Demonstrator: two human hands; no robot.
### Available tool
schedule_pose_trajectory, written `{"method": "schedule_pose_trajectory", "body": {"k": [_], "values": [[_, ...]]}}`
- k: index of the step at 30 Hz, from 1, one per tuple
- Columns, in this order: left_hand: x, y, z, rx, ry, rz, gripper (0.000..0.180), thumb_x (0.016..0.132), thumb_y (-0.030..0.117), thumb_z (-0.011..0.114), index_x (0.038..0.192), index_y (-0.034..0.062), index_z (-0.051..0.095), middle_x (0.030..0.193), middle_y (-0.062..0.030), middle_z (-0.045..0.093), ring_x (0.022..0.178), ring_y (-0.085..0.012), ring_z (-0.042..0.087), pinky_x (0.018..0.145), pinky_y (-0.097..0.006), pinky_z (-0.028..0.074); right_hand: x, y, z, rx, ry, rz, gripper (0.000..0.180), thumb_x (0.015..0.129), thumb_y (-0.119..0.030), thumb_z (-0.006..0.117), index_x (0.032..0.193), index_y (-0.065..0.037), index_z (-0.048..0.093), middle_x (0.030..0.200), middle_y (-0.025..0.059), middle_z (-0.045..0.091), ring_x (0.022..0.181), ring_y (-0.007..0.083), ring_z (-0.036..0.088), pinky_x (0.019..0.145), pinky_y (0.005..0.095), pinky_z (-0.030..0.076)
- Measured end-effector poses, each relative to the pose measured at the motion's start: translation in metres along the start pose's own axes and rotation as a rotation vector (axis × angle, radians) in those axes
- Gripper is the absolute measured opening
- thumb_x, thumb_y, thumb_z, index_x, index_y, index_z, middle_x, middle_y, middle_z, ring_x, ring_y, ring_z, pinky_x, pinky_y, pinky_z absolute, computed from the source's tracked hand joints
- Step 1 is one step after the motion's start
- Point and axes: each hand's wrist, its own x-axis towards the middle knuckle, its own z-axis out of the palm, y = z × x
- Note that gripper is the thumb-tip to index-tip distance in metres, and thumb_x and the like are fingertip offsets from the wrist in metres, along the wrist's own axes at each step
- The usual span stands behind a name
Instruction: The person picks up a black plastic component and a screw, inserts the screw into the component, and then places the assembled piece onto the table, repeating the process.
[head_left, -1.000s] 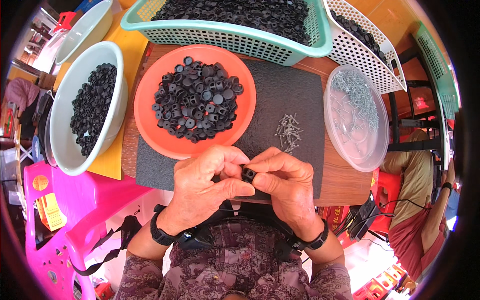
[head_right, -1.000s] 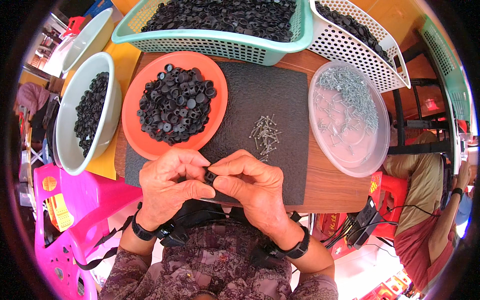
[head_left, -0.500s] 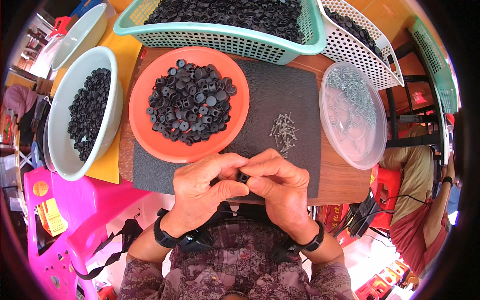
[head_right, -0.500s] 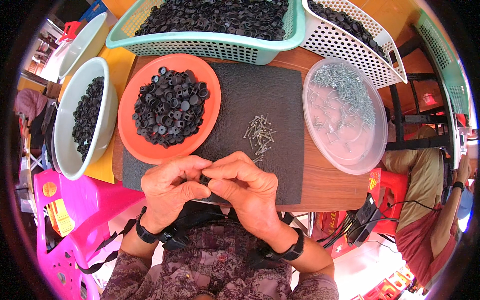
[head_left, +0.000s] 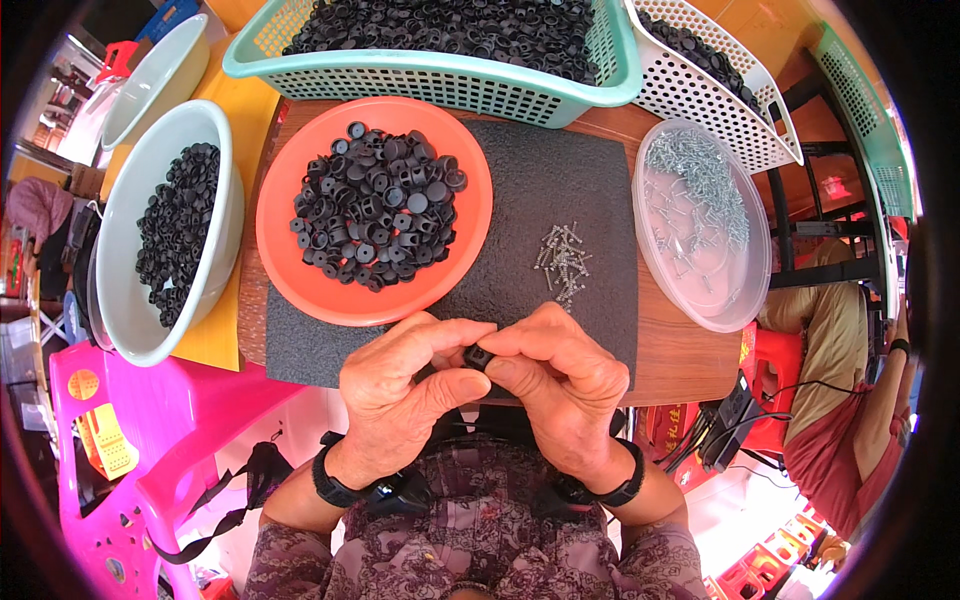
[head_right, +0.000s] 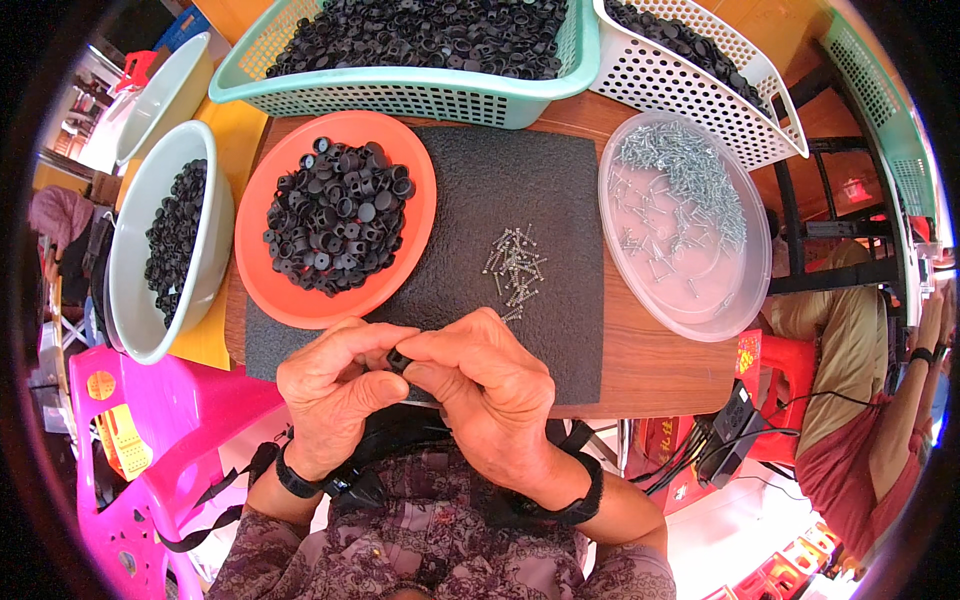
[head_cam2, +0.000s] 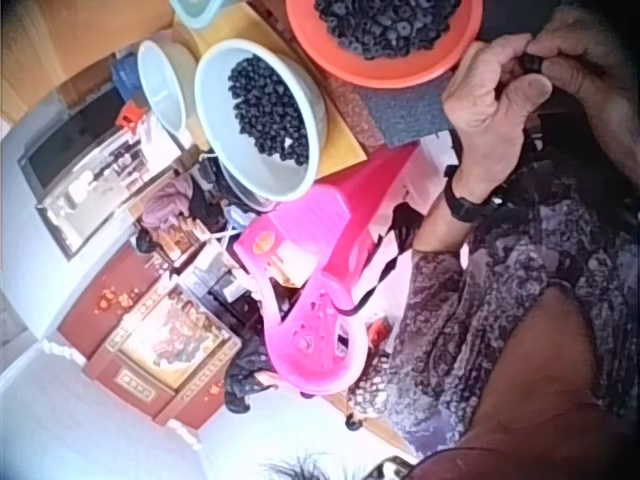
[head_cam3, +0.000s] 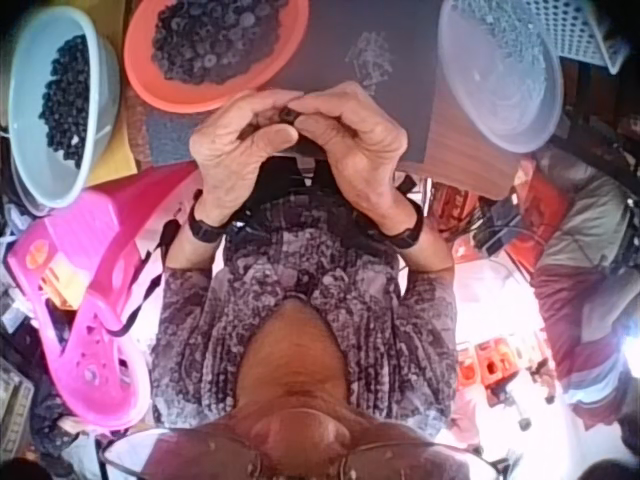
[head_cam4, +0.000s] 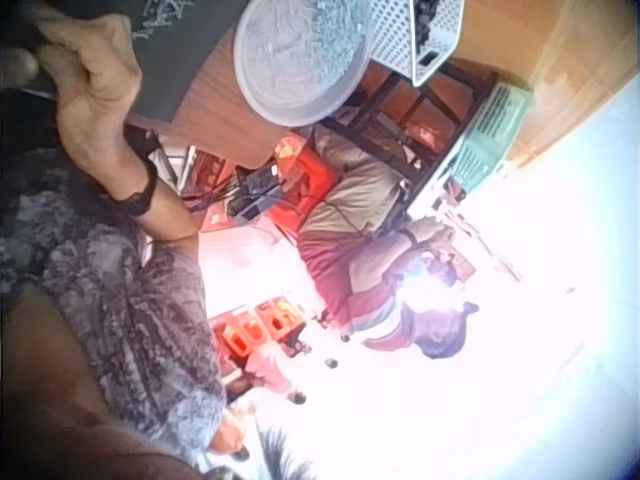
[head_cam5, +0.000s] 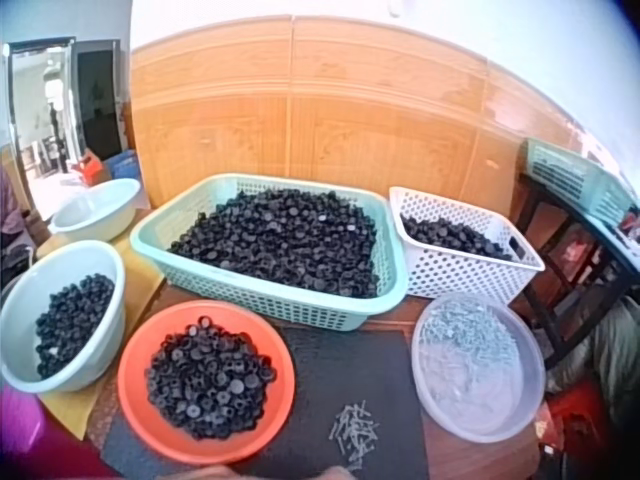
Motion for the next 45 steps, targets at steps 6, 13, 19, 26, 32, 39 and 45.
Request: {"method": "schedule_pose_trajectory", "body": {"k": [6,13,19,26,32,39,45], "values": [[-0.004,-0.003,0.002,-0.038,0.025,-0.046,0.033,0.08,0.019,0.078,0.106,0.0001,0.069,0.077,-0.0022,0.058,0.068,-0.0079,0.055,0.059,-0.023,0.044,0.0,0.002,0.001,0.049,0.009,0.059,0.022,0.077,0.007,0.071,0.097,-0.001,0.07,0.086,0.0062,0.065,0.077,0.0171,0.058,0.067,0.0284,0.047],[-0.006,-0.006,0.0,-0.299,0.027,-0.209,0.034,0.084,0.017,0.076,0.108,-0.0025,0.062,0.084,0.0003,0.059,0.071,-0.0063,0.053,0.064,-0.02,0.044,0.0,0.0,0.001,-0.093,-0.029,-0.036,0.022,0.077,0.005,0.072,0.098,-0.001,0.068,0.093,0.0064,0.064,0.086,0.0182,0.058,0.066,0.0283,0.047],[0.0,-0.009,-0.004,-0.605,-0.051,-0.278,0.038,0.089,0.024,0.071,0.109,-0.0058,0.057,0.084,-0.0028,0.059,0.069,-0.0074,0.055,0.063,-0.019,0.046,-0.002,0.0,0.006,-0.07,0.007,-0.048,0.033,0.076,0.0,0.075,0.107,-0.002,0.065,0.101,0.009,0.063,0.086,0.0202,0.056,0.061,0.0276,0.047],[0.003,-0.014,-0.003,-0.766,-0.064,-0.272,0.041,0.091,0.029,0.069,0.104,-0.0069,0.056,0.079,-0.0025,0.056,0.063,-0.0061,0.049,0.061,-0.02,0.042,0.001,-0.003,0.011,-0.138,-0.018,-0.102,0.037,0.075,-0.006,0.077,0.108,-0.001,0.064,0.101,0.0117,0.062,0.086,0.0234,0.056,0.06,0.029,0.047],[0.002,-0.018,0.0,-0.749,-0.049,-0.277,0.04,0.092,0.03,0.068,0.103,-0.0065,0.056,0.077,-0.002,0.055,0.062,-0.0057,0.048,0.061,-0.02,0.042,0.001,-0.002,0.011,-0.209,-0.03,-0.148,0.041,0.072,-0.006,0.079,0.109,0.001,0.062,0.099,0.015,0.061,0.084,0.0283,0.057,0.066,0.0344,0.048],[0.001,-0.018,0.002,-0.666,-0.031,-0.245,0.039,0.093,0.031,0.066,0.101,-0.0062,0.056,0.078,-0.0023,0.056,0.062,-0.0048,0.048,0.059,-0.018,0.041,0.0,-0.002,0.012,-0.127,-0.03,-0.112,0.041,0.072,-0.002,0.077,0.11,0.002,0.061,0.099,0.0154,0.061,0.081,0.0268,0.059,0.066,0.0341,0.049],[-0.001,-0.018,0.003,-0.632,-0.031,-0.255,0.041,0.092,0.033,0.066,0.103,-0.0051,0.055,0.083,-0.0023,0.055,0.065,-0.0045,0.049,0.059,-0.017,0.041,0.0,-0.001,0.012,-0.1,-0.035,-0.122,0.04,0.075,0.002,0.075,0.111,0.003,0.06,0.099,0.015,0.06,0.078,0.0232,0.061,0.063,0.0309,0.051]]}}
